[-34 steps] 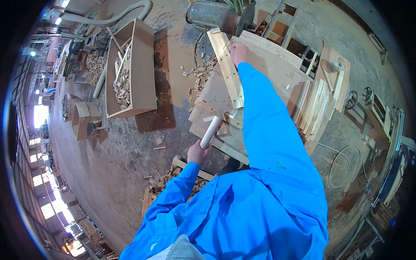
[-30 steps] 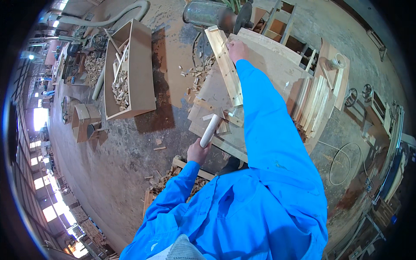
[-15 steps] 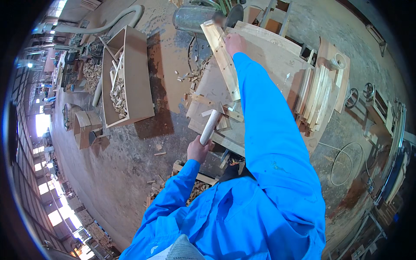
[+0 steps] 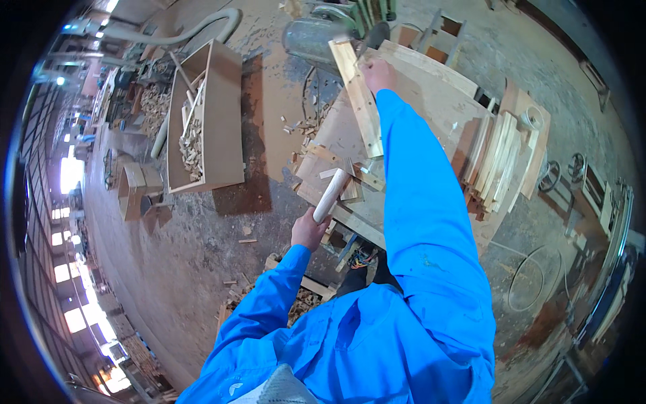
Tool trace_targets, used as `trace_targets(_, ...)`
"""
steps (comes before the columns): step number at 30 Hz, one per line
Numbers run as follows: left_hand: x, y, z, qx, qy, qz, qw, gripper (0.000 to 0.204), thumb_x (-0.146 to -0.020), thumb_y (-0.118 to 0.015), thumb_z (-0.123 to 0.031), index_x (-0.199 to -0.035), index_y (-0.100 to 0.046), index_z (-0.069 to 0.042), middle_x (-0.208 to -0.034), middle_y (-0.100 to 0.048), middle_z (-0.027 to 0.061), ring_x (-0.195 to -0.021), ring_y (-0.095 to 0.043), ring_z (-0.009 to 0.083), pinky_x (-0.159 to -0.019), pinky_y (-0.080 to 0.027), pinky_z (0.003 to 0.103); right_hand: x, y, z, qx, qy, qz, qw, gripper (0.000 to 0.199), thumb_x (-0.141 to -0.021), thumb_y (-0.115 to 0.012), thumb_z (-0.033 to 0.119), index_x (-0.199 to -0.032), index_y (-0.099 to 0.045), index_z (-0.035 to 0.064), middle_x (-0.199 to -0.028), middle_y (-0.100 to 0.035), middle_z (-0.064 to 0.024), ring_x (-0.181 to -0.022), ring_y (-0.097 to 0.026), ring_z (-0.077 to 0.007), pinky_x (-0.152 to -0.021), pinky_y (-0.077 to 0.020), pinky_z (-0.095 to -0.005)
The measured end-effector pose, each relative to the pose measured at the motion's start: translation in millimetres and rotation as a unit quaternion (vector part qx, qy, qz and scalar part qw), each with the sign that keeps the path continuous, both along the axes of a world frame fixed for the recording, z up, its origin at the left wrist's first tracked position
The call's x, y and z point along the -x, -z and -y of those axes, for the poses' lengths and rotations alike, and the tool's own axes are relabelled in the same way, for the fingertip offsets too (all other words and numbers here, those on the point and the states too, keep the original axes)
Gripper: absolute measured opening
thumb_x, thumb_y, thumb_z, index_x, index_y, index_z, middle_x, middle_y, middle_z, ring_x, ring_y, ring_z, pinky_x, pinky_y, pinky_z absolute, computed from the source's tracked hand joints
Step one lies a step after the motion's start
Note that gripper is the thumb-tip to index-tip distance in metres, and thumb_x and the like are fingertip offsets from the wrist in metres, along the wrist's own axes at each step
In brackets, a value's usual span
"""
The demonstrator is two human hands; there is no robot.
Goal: The person assembles or organizes small wooden slats by hand on a workbench.
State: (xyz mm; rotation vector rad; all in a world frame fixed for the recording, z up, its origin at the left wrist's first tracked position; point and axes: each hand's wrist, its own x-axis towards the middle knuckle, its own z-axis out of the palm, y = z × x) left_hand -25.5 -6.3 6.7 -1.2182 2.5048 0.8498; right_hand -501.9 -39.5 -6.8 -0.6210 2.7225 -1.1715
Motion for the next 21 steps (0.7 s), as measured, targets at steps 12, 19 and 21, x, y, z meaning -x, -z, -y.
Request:
trace_targets(12,-34,-21,-6,-0.044,-0.004,-0.038,0.998,0.04,-0.096,-0.07,-0.044,-0.117,-0.068,-0.01,-0.106,-0.077,0.0217,-0.1,-0.073,0.045,-0.086,-0.058,0.057,-65,24,-97,0.302,0.036,0.279,0.911,0.032,-0.1,-0.073,0.034,-0.105,-0.073,0.0025,-0.086,-0.066,-0.002,-0.076,-0.059,-0.0115,-0.067,-0.0494,-0.0292)
trace_targets(19,-76,-14,-8,-0.013,-0.005,-0.056,0.998,0.04,-0.095,-0.07,-0.045,-0.115,-0.069,-0.01,-0.1,-0.077,0.0213,-0.094,-0.075,0.0437,-0.082,-0.06,0.058,-178,-12,-213,0.427,0.232,0.188,0.853,0.041,-0.103,-0.069,0.024,-0.135,-0.069,-0.0022,-0.125,-0.069,-0.0127,-0.103,-0.067,-0.0243,-0.085,-0.0571,-0.0341)
trace_targets(21,-93,-14,-4,-0.008,-0.017,-0.055,0.998,0.042,-0.097,-0.068,-0.047,-0.115,-0.069,-0.01,-0.1,-0.077,0.0222,-0.093,-0.075,0.0441,-0.081,-0.06,0.058,-206,-33,-204,0.386,0.356,0.193,0.829,0.046,-0.104,-0.066,0.027,-0.141,-0.066,-0.0005,-0.133,-0.067,-0.0149,-0.111,-0.067,-0.0288,-0.092,-0.0583,-0.0399)
